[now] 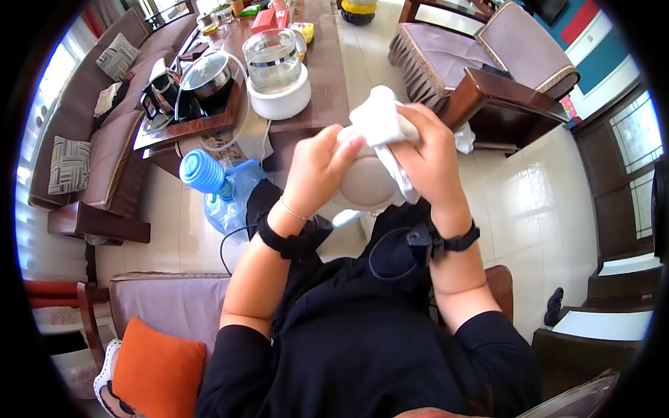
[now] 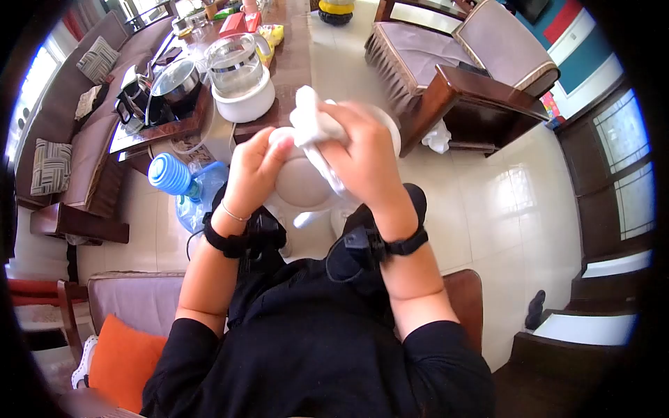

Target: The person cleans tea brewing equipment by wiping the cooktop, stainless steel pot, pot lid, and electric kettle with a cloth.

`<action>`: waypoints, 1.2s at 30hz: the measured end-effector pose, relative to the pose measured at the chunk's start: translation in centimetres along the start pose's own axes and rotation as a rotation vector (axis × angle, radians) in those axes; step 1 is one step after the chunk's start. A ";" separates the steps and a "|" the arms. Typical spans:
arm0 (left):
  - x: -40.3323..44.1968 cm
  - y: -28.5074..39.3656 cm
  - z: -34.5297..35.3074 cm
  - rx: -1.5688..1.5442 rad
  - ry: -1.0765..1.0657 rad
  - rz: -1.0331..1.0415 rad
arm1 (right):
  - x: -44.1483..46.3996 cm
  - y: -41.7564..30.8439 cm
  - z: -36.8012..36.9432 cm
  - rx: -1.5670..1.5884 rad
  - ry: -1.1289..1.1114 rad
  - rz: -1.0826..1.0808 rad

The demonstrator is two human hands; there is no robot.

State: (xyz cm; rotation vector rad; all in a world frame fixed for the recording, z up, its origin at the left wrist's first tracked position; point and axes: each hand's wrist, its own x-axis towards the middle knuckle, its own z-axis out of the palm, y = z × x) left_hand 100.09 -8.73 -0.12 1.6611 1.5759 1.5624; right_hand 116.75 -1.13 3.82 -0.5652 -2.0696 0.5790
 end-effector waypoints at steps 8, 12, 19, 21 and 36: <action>0.8 -2.0 0.3 -0.362 0.009 -0.135 | 3.3 -0.3 2.1 -0.125 -0.056 -0.135; -0.1 -2.8 0.4 -0.419 0.111 -0.256 | 1.8 0.6 2.8 -0.120 0.068 -0.086; -1.6 -4.1 3.8 -0.745 0.474 -0.350 | -3.3 2.1 5.5 -0.168 0.357 0.036; -1.6 -4.3 4.6 -0.852 0.566 -0.404 | -3.9 1.8 6.0 -0.175 0.397 0.085; -0.8 -4.6 3.0 -0.650 0.552 -0.217 | -6.2 1.7 7.5 -0.159 0.342 -0.022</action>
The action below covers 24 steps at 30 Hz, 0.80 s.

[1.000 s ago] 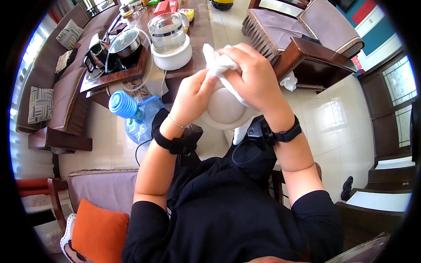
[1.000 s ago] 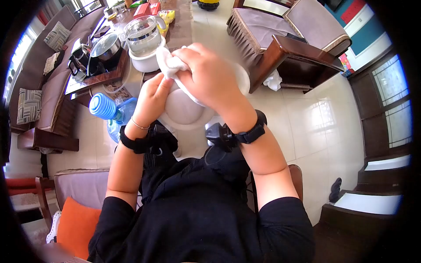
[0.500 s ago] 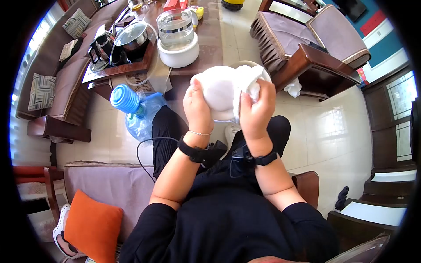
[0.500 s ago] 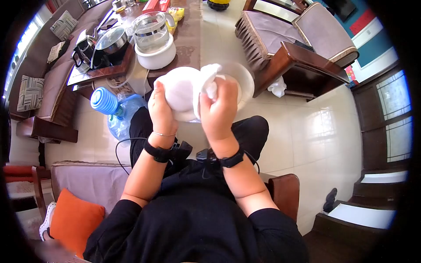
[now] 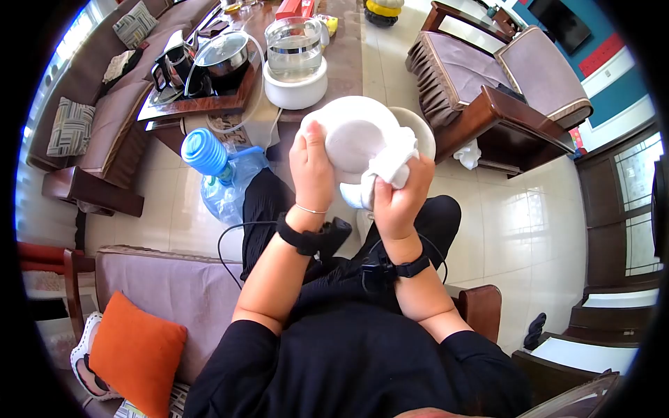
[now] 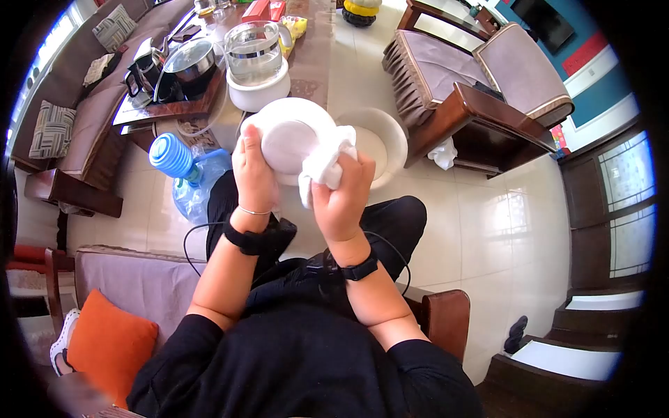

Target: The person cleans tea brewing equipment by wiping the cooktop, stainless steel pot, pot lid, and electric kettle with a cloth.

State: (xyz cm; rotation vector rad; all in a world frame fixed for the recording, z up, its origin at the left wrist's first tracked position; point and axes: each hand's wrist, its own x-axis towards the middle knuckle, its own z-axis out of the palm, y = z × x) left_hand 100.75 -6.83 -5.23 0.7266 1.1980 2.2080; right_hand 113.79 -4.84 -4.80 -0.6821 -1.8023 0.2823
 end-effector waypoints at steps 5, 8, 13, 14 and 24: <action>1.1 3.5 -0.5 0.268 -0.184 0.077 | 3.0 0.6 -1.9 0.042 -0.020 -0.096; 1.2 5.0 -1.1 0.411 -0.417 0.034 | 5.6 0.7 -3.0 0.284 -0.265 0.025; 3.1 9.8 -1.3 0.743 -0.742 0.188 | 7.2 -0.7 -3.6 0.523 -0.639 0.266; 3.5 11.0 -0.7 0.894 -0.825 0.121 | 6.9 -0.2 -3.3 0.628 -0.732 0.317; 5.7 8.3 -2.4 0.011 -0.613 -0.461 | 3.2 -0.4 -0.9 0.799 -0.088 0.572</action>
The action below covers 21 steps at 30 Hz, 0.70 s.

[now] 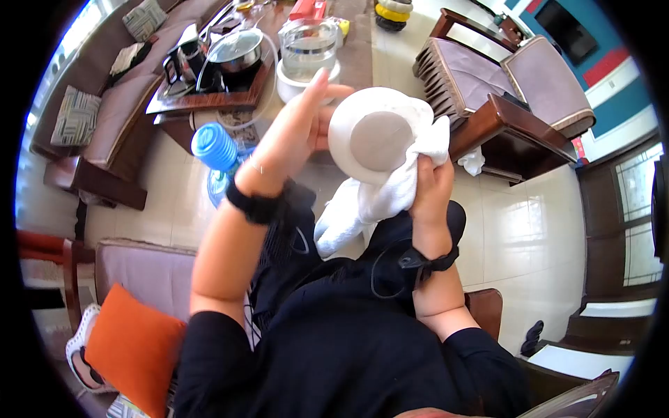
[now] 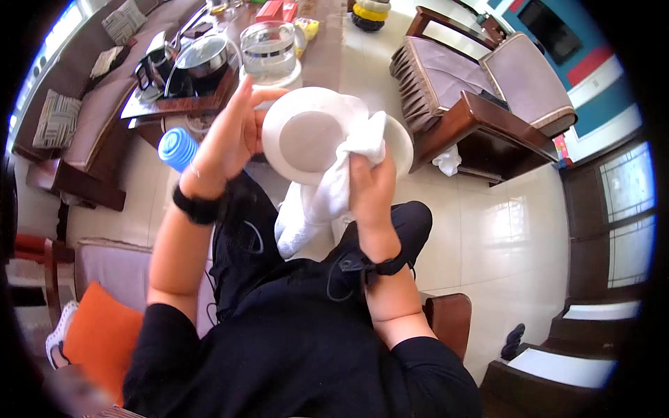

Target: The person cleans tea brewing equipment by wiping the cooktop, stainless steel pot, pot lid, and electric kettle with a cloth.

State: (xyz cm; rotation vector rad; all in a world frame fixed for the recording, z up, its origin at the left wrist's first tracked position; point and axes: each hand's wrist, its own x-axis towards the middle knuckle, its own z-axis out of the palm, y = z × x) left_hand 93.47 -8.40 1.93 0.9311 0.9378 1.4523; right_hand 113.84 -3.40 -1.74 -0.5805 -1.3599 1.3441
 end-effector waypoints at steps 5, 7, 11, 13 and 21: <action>-2.2 -6.6 4.5 -0.345 0.298 0.345 | -2.1 2.0 1.0 -0.050 0.022 -0.171; -2.3 -7.6 4.5 -0.329 0.353 0.360 | -2.3 2.0 0.8 -0.146 -0.006 -0.116; -3.2 -7.9 3.7 0.171 0.461 0.382 | -1.5 1.5 0.5 -0.386 0.125 -0.247; -3.5 -7.7 3.8 0.218 0.487 0.411 | -1.1 0.8 0.1 -0.607 0.139 -0.378; -5.2 -4.7 2.5 0.741 0.204 0.191 | 2.2 -1.8 -0.4 -0.863 -0.339 -0.814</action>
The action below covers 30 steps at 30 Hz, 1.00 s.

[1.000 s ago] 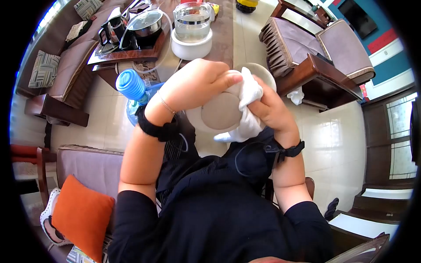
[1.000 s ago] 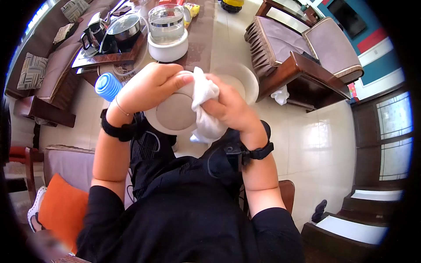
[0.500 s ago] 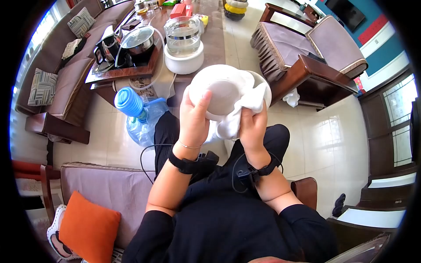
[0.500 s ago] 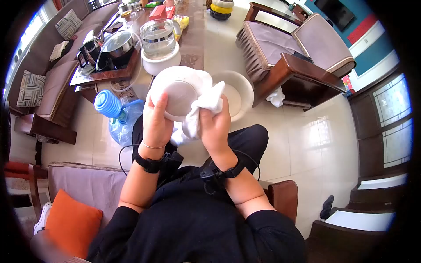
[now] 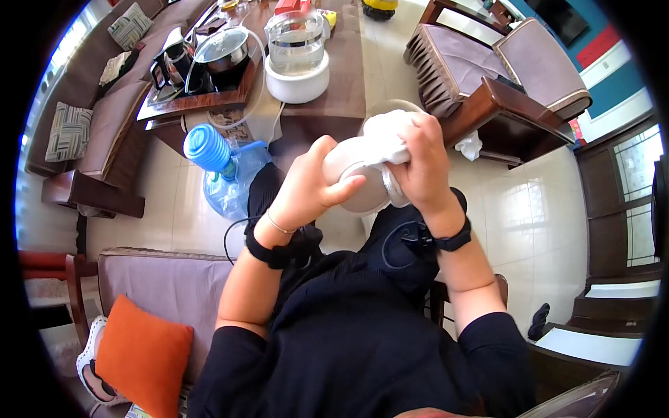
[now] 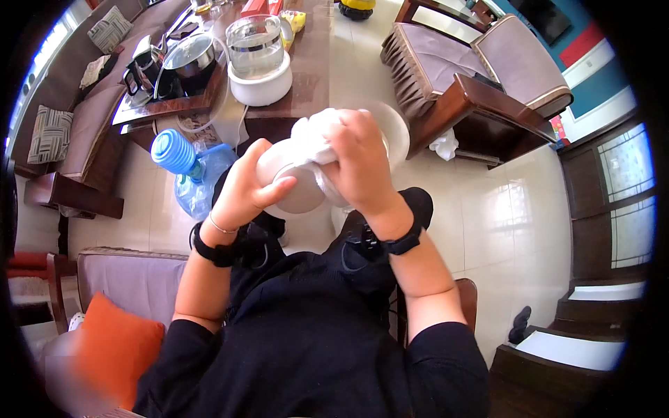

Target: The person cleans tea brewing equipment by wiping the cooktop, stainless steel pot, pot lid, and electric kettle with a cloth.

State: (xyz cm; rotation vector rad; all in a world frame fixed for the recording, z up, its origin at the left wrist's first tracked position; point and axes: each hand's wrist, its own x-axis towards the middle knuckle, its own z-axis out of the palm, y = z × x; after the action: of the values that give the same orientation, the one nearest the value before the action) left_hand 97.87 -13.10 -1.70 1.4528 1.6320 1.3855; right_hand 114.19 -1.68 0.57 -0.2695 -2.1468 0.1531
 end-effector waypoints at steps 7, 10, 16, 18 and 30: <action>-0.1 -1.2 1.0 -0.290 -0.442 0.050 | 2.2 -0.6 1.7 0.083 -0.335 -0.311; -0.3 -1.1 1.3 -0.328 -0.315 0.033 | 2.5 0.3 1.4 0.116 -0.409 -0.304; -1.3 -2.6 0.5 -0.155 -0.024 -0.103 | 0.1 1.4 0.3 0.171 -0.342 -0.092; -1.4 -2.0 0.0 -0.294 0.065 -0.129 | -1.2 1.1 0.1 0.138 -0.321 -0.077; -1.2 -2.3 4.5 -0.805 0.412 -0.098 | -5.0 -3.3 0.5 -0.090 0.009 0.269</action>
State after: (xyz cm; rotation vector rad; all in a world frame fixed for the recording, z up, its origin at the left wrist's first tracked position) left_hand 101.31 -12.46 -5.55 0.6386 1.0949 2.0448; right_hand 116.02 -6.16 -2.99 -0.6107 -2.1042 0.2087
